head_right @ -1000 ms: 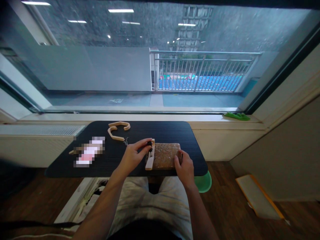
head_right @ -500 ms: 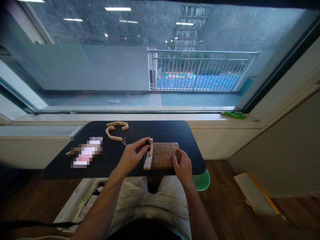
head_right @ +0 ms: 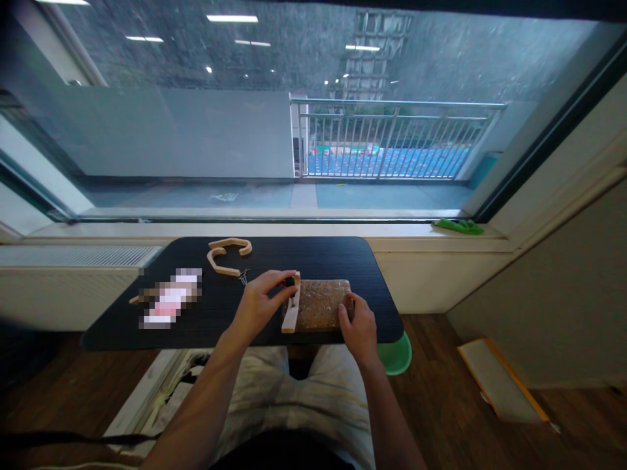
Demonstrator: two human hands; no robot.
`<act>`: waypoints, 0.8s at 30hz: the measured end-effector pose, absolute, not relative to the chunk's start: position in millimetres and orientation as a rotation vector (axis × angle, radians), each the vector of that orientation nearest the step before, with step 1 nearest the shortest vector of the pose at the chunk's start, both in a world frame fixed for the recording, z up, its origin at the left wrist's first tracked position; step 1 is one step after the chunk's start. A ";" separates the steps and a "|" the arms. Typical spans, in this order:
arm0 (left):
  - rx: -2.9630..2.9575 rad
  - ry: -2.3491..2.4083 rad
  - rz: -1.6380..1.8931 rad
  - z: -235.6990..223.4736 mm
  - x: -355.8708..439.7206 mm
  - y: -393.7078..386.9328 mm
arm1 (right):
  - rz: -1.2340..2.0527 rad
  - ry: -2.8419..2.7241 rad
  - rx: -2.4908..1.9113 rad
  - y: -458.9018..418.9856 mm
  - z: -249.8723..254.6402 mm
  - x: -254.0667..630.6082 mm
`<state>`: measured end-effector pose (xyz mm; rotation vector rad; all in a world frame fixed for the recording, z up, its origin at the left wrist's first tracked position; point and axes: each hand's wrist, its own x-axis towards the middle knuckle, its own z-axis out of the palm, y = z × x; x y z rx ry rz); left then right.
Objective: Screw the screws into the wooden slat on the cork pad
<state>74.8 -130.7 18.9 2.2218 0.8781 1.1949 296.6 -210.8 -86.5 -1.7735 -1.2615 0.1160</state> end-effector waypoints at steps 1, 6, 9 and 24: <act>2.227 0.886 1.218 18.8 75.2 -130.4 | 0.113 -1.261 -1.773 -210.8 -86.8 296.7; 2.241 0.913 1.255 17.6 75.7 -129.9 | 0.122 -1.265 -1.772 -209.8 -88.0 297.5; 2.238 0.914 1.258 16.3 75.2 -130.1 | 0.126 -1.262 -1.779 -209.4 -88.3 297.4; 2.143 1.027 1.210 15.9 73.9 -132.3 | 0.116 -1.253 -1.799 -210.3 -86.9 296.1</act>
